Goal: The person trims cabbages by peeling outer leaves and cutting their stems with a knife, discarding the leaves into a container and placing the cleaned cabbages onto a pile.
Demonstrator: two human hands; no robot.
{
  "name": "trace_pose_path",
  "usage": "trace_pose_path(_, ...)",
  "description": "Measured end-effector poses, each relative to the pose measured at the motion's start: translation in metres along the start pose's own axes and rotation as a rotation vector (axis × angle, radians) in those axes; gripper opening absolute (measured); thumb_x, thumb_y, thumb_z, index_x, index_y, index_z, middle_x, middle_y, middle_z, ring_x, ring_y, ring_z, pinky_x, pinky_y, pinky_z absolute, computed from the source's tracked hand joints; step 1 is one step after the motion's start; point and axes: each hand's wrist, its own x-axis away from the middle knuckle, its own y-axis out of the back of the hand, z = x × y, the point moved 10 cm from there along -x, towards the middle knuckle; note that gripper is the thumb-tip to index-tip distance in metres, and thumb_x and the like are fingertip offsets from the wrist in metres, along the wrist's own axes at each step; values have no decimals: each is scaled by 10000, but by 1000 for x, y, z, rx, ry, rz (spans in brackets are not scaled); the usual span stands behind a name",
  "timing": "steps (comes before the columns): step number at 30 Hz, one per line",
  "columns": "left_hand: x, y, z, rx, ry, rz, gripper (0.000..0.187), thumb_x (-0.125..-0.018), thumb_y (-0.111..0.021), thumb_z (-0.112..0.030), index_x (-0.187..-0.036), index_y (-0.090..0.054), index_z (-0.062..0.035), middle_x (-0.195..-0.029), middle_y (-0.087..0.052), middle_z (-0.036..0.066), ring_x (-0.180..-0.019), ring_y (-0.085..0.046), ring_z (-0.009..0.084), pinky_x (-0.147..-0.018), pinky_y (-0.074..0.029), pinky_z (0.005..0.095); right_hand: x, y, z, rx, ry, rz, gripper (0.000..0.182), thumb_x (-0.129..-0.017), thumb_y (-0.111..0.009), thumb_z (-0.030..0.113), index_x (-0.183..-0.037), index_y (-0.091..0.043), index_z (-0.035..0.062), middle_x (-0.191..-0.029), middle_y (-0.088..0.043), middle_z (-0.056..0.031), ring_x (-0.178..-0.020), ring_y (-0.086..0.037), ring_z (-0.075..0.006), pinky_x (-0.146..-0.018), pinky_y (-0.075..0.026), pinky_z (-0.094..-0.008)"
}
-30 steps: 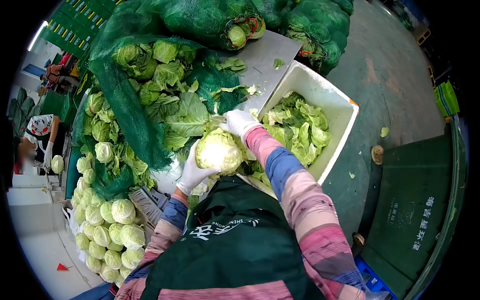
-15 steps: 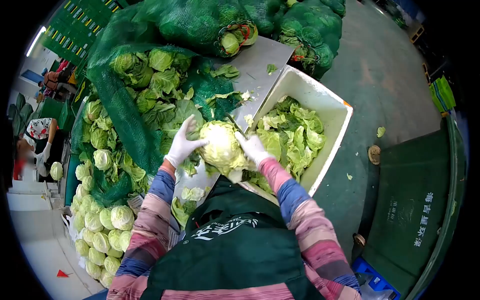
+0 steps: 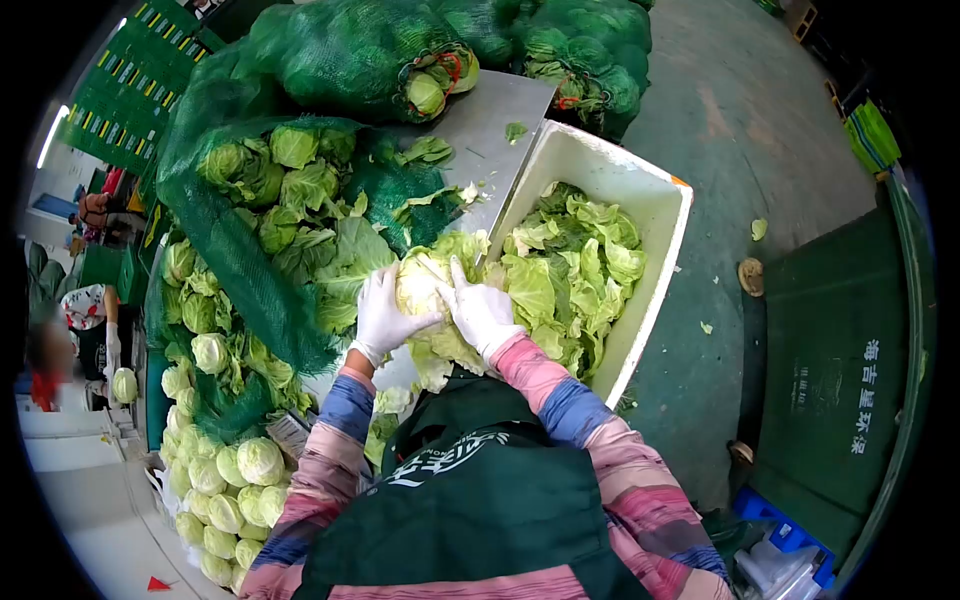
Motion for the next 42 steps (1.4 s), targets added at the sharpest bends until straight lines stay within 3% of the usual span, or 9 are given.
trace_pose_path(10,5,-2,-9,-40,125,-26,1009,-540,-817,-586,-1269,-467,18,-1153,-522,169,-1118,-486,335,-960,-379,443,-36,-5,-24,63,-121,129,456,-983,-357,458,-1181,-605,130,-759,-672,-182,-720,-663,-366,-653,-524,-469)
trace_pose_path(17,25,1,16,125,-21,-75,1044,-517,-860,-504,-1339,-433,-23,-1274,-491,140,-1208,-426,311,-1074,-241,490,-58,-37,-63,-9,-175,136,522,-839,-583,539,-1006,-653,50,-869,-683,-186,-811,-658,-367,-741,-517,-444)
trace_pose_path(20,29,-6,21,213,-85,34,1077,-502,-868,-516,-1383,-423,-88,-1368,-437,131,-1320,-348,321,-1139,-81,555,-46,-49,-91,-63,-345,201,481,-807,-635,475,-1067,-637,70,-958,-682,-178,-890,-655,-354,-789,-514,-440)
trace_pose_path(26,19,16,32,5,-150,92,1104,-471,-869,-528,-1419,-428,-173,-1486,-304,150,-1371,-242,408,-1125,-85,590,-18,-61,-110,-182,-456,96,520,-810,-659,376,-1249,-569,113,-948,-684,-186,-873,-653,-368,-780,-514,-435)
trace_pose_path(29,0,23,33,-36,-160,97,1093,-470,-874,-512,-1418,-435,-190,-1502,-273,157,-1381,-219,415,-1128,-89,585,-21,-3,-53,-327,-331,-75,614,-824,-648,387,-1372,-472,172,-920,-688,-185,-827,-667,-355,-745,-529,-411)
trace_pose_path(31,-7,22,26,-54,-171,116,1095,-469,-879,-495,-1423,-430,-198,-1508,-264,163,-1388,-206,416,-1130,-89,580,-35,25,-5,-458,33,-215,662,-836,-635,405,-1430,-398,234,-893,-692,-168,-789,-675,-332,-715,-535,-395)
trace_pose_path(35,-9,31,-9,-166,-298,123,1106,-461,-876,-509,-1419,-426,-188,-1495,-283,168,-1381,-222,416,-1132,-101,582,-70,-34,0,-324,1,225,374,-863,-603,464,-1039,-681,144,-776,-685,-122,-705,-662,-275,-655,-507,-365)
trace_pose_path(38,3,65,20,-189,-54,-143,1132,-453,-880,-494,-1404,-404,-106,-1391,-418,130,-1323,-323,336,-1129,-125,547,-52,-44,-12,-572,-175,313,533,-854,-550,565,-956,-662,54,-838,-677,-184,-819,-653,-335,-756,-489,-417)
trace_pose_path(42,40,6,90,328,339,-60,932,-589,-855,-436,-1290,-475,46,-1168,-551,195,-1117,-495,362,-999,-384,413,-22,-71,-29,-632,-234,10,627,-859,-577,556,-1027,-548,-47,-909,-642,-238,-706,-643,-344,-697,-499,-412)
